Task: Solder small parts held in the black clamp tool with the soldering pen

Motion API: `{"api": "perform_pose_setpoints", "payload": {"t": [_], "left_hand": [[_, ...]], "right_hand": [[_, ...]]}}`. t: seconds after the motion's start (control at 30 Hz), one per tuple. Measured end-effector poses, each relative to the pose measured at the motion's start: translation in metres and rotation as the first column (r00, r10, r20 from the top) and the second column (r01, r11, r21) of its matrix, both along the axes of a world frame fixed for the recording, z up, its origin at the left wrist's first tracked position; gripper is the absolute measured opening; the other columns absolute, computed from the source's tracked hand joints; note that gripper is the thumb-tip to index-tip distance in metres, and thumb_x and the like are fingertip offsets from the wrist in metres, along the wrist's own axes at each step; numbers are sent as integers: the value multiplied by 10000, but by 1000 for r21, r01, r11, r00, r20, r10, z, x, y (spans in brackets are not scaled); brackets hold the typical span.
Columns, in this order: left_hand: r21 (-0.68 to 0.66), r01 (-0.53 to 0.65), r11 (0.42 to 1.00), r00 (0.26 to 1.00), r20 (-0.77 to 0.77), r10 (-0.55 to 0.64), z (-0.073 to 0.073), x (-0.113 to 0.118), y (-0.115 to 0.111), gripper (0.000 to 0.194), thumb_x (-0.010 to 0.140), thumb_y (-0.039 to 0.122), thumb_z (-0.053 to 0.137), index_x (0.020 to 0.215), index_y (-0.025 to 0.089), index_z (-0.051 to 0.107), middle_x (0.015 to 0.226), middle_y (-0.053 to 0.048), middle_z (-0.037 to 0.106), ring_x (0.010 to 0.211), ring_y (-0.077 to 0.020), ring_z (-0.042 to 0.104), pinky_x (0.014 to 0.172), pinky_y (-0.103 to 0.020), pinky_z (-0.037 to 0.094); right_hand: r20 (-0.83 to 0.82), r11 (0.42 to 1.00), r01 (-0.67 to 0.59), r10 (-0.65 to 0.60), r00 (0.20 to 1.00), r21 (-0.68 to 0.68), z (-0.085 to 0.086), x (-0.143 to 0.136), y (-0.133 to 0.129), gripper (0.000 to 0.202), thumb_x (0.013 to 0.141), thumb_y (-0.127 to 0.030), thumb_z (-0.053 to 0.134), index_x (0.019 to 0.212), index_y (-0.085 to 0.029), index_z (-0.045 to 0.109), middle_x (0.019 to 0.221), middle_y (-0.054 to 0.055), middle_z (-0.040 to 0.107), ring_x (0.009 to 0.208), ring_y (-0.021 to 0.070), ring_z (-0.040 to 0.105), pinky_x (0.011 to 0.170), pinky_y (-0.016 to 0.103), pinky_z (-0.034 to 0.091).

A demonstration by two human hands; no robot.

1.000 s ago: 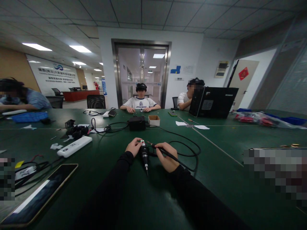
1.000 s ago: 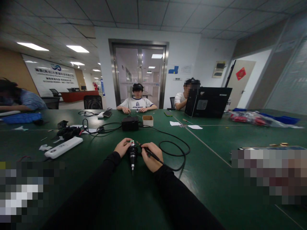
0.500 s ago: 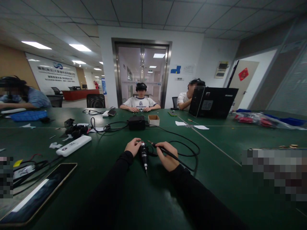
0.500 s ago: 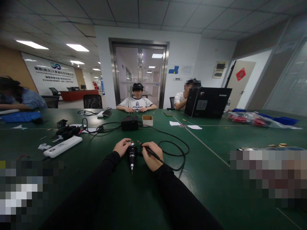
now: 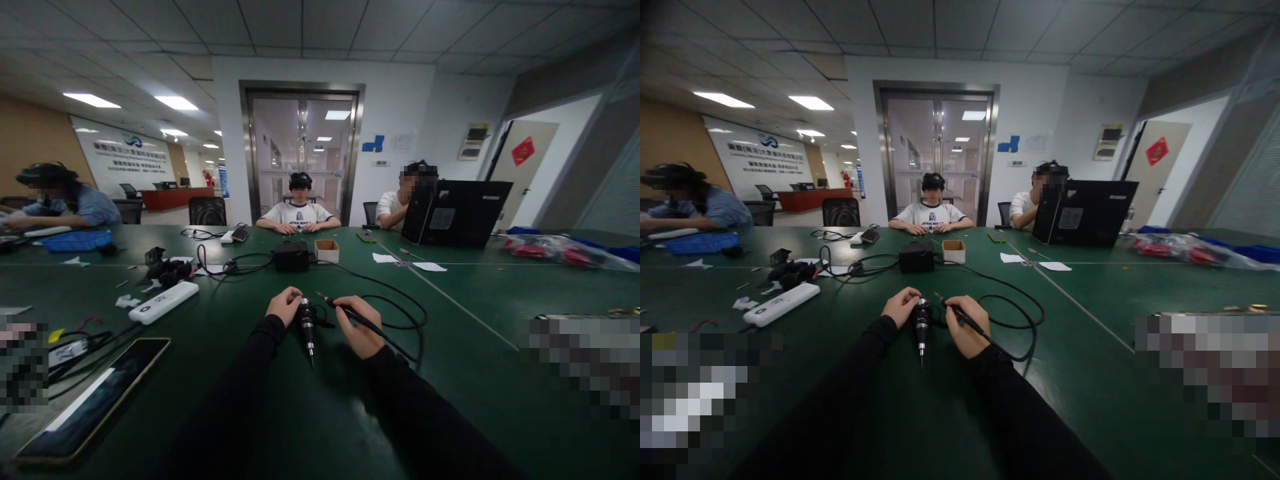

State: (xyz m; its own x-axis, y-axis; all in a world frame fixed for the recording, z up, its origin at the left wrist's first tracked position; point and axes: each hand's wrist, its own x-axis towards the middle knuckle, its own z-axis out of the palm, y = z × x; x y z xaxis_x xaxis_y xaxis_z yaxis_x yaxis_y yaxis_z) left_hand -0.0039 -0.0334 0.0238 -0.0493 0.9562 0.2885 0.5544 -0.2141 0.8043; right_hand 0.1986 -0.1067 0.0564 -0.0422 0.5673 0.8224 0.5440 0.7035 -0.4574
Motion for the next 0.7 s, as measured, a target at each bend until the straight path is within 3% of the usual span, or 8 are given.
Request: {"api": "perform_pose_setpoints", "payload": {"t": [0.2, 0.27, 0.37, 0.43, 0.53, 0.7], "left_hand": [[-81, -74, 994, 997, -9, 73, 18, 3, -2, 187, 794, 380, 569, 868, 229, 653, 749, -45, 673, 730, -217, 622, 745, -326, 468], [-207, -81, 975, 996, 27, 88, 25, 6, -5, 328, 761, 500, 598, 914, 214, 646, 751, -78, 687, 660, -236, 630, 687, -349, 489], [-368, -26, 929, 996, 68, 55, 26, 11, -13, 655, 578, 575, 737, 1094, 192, 610, 821, -116, 703, 530, -220, 612, 562, -338, 493], [-344, 4, 939, 999, 53, 15, 21, 15, -18, 831, 436, 500, 828, 1168, 192, 582, 929, -144, 699, 549, -211, 624, 537, -312, 491], [-229, 32, 973, 999, -30, -40, 16, 21, -28, 929, 330, 397, 862, 1187, 199, 563, 1096, -190, 649, 713, -248, 670, 626, -305, 500], [-183, -14, 983, 962, -271, -37, 27, 32, -46, 843, 447, 294, 780, 1234, 161, 510, 1159, -244, 585, 993, -404, 637, 819, -432, 463]], "right_hand": [[-16, 1000, -11, 11, 1000, -11, -2, 1, 1, 123, 834, -163, 543, 839, -211, 655, 816, 38, 686, 749, 181, 650, 724, 311, 519], [-24, 1000, -12, 12, 1000, -1, -2, 1, 1, 123, 828, -157, 543, 835, -211, 654, 813, 37, 685, 749, 180, 650, 723, 309, 517], [-24, 1000, 0, 0, 1000, -9, -2, 2, 1, 124, 827, -156, 542, 834, -211, 653, 819, 39, 687, 756, 183, 650, 729, 310, 513], [-26, 1000, 14, -15, 1000, -14, -2, 3, 2, 126, 824, -157, 542, 834, -211, 656, 818, 40, 689, 758, 184, 650, 730, 310, 513], [-31, 999, 34, -34, 999, -17, -2, 3, 3, 125, 818, -166, 543, 824, -211, 659, 814, 42, 692, 756, 187, 654, 726, 308, 517], [-35, 999, 39, -40, 999, -11, -2, 3, 3, 126, 814, -168, 541, 818, -204, 662, 808, 42, 694, 750, 183, 656, 722, 301, 517]]}}
